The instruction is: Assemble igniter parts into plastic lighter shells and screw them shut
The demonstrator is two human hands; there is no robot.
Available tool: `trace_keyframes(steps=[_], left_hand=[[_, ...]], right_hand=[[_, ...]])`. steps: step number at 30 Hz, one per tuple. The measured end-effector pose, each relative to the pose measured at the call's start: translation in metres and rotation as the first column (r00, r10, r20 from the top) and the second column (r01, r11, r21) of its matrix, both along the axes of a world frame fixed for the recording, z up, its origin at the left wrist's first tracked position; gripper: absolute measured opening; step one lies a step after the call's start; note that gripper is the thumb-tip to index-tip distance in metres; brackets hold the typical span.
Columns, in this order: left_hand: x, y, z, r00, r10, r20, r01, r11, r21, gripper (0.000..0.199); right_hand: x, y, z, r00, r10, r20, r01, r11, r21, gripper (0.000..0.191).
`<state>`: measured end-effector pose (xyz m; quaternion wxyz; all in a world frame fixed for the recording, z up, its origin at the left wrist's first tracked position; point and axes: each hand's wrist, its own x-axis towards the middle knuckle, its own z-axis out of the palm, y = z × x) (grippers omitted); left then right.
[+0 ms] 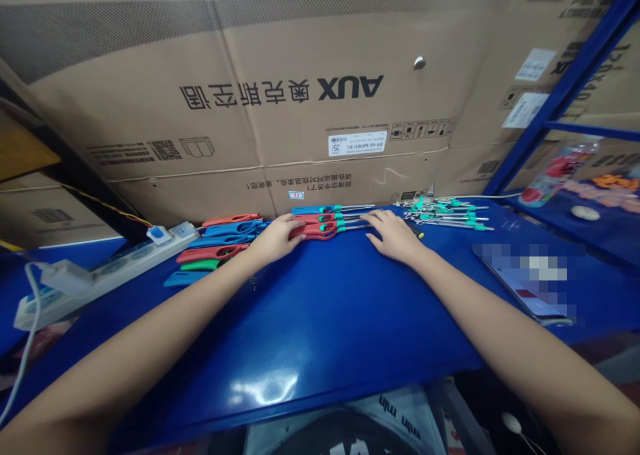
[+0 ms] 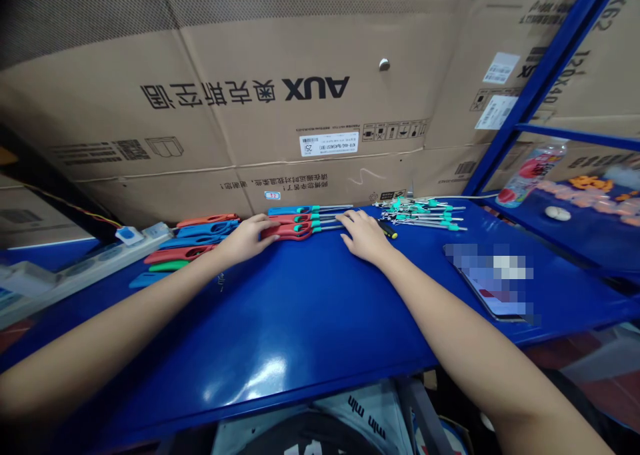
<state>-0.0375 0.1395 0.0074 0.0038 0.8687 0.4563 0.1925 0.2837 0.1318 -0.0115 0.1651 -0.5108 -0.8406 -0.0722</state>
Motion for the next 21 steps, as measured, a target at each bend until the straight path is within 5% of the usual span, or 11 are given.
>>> trace_keyframes(steps=[12, 21], left_hand=[[-0.001, -0.012, 0.001, 0.988, 0.148, 0.036, -0.146, 0.989, -0.038, 0.035], [0.015, -0.02, -0.001, 0.986, 0.163, -0.019, -0.163, 0.987, 0.008, 0.038]], right_hand=[[-0.003, 0.01, -0.008, 0.998, -0.005, -0.063, 0.01, 0.997, 0.077, 0.017], [0.001, 0.014, -0.016, 0.993, 0.022, -0.113, -0.016, 0.999, 0.05, 0.021]])
